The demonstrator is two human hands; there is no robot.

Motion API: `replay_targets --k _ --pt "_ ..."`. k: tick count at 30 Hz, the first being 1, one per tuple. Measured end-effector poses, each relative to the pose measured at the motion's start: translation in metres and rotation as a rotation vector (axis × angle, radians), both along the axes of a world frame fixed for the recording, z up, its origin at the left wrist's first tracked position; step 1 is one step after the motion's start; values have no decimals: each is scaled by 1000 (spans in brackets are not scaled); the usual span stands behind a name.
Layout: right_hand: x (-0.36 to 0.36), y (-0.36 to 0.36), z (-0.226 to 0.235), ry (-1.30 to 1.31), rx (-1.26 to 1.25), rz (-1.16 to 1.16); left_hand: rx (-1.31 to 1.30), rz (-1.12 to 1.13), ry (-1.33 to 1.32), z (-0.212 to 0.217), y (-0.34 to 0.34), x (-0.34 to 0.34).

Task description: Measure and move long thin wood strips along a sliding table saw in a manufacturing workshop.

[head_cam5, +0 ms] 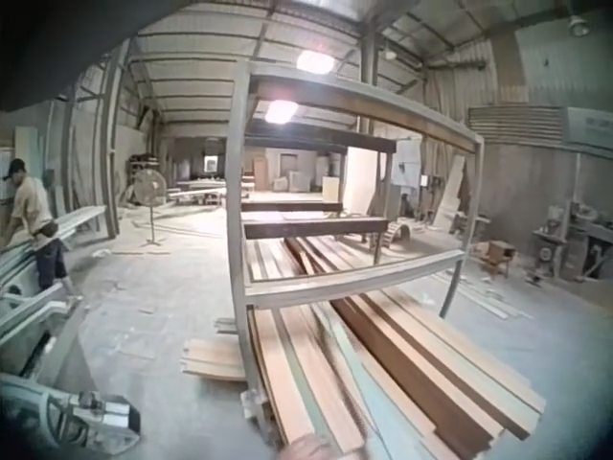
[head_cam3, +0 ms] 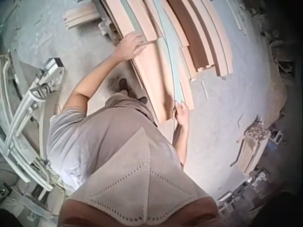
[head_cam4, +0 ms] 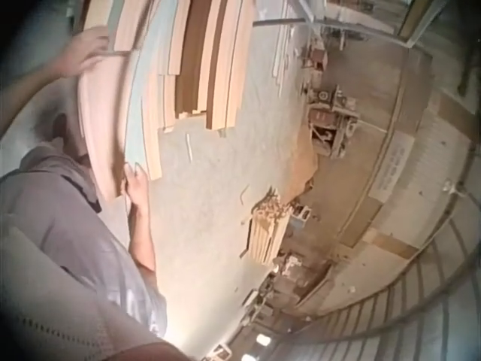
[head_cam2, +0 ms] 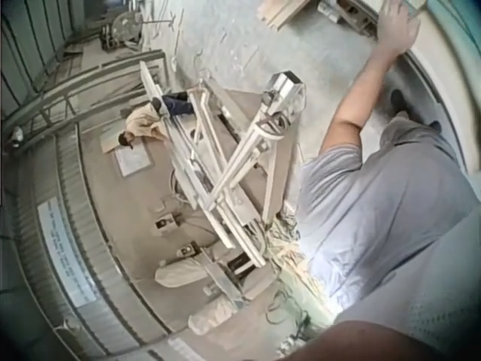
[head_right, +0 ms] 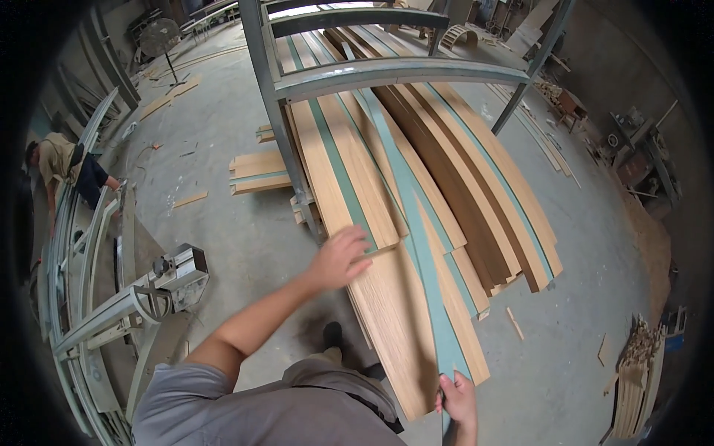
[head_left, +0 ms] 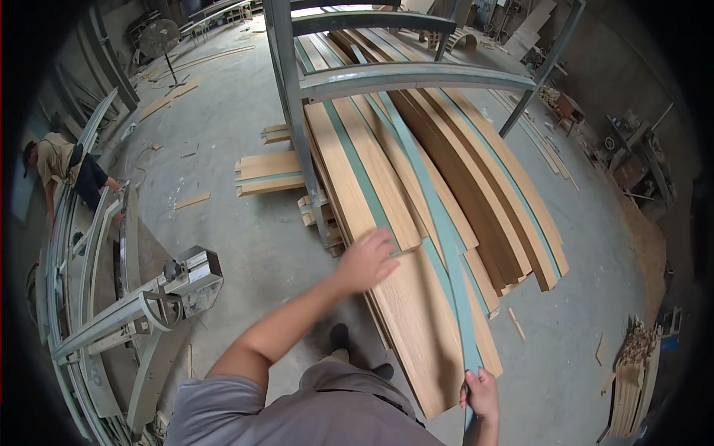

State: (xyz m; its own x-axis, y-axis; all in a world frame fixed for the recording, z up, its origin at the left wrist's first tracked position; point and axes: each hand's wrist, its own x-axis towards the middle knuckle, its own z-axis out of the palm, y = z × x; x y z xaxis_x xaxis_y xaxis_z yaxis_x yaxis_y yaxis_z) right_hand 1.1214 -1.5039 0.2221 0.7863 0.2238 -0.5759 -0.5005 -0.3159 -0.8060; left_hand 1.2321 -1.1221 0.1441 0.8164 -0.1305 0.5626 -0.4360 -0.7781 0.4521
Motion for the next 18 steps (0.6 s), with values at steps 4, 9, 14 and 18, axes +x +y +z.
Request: replay_targets --k 4,9,14,18 --pt "-1 15 4 33 -11 42 -1096 -151 683 4 -68 -37" --pt "2 45 8 119 -53 155 -1547 -350 886 10 -111 -64" --pt "7 55 -17 99 -26 203 -1612 -44 855 9 -112 -59" --pt "4 34 -26 60 270 71 -1589 21 825 14 -95 -41"
